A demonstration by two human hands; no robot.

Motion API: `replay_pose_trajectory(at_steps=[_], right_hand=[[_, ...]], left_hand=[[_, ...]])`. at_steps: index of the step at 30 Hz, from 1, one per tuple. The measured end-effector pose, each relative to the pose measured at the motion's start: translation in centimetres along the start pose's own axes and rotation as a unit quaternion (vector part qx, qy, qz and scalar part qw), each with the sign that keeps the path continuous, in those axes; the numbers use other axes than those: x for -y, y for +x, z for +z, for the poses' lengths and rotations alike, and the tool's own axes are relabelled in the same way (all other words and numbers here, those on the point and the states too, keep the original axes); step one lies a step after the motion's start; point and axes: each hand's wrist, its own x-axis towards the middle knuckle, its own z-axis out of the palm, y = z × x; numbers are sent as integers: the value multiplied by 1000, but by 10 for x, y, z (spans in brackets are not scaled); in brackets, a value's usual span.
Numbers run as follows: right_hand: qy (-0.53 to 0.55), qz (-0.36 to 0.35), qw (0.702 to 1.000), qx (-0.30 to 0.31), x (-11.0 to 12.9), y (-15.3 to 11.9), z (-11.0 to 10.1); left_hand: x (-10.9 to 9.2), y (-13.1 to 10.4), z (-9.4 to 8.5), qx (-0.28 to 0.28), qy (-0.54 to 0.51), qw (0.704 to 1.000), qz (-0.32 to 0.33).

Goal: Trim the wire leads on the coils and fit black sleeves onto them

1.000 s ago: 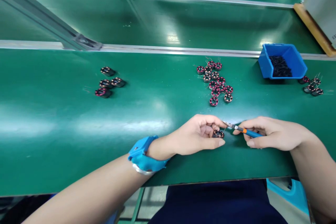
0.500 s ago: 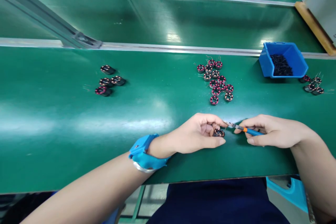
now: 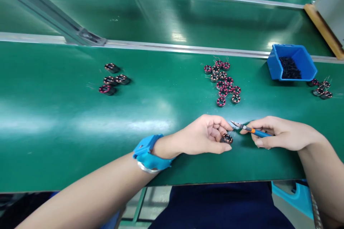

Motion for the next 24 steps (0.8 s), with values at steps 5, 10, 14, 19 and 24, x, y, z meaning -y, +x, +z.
replay_pose_trajectory(at_steps=[5,10,14,19,24], right_hand=[[25,29,999,24,1,-1,-1],[-11,15,1000,20,5,0,-2],[-31,10,999,17,6,1,-2],[-36,12,999,18,6,1,-2],[-44,12,999,12,4,1,-3]], left_hand=[[3,1,-2,13,-5,1000,-2],[2,1,-1,17,-3,1000,6],[3,1,0,17,-11,1000,16],[2,1,-1,16,-11,1000,9],[1,1,-1,16,-5,1000,21]])
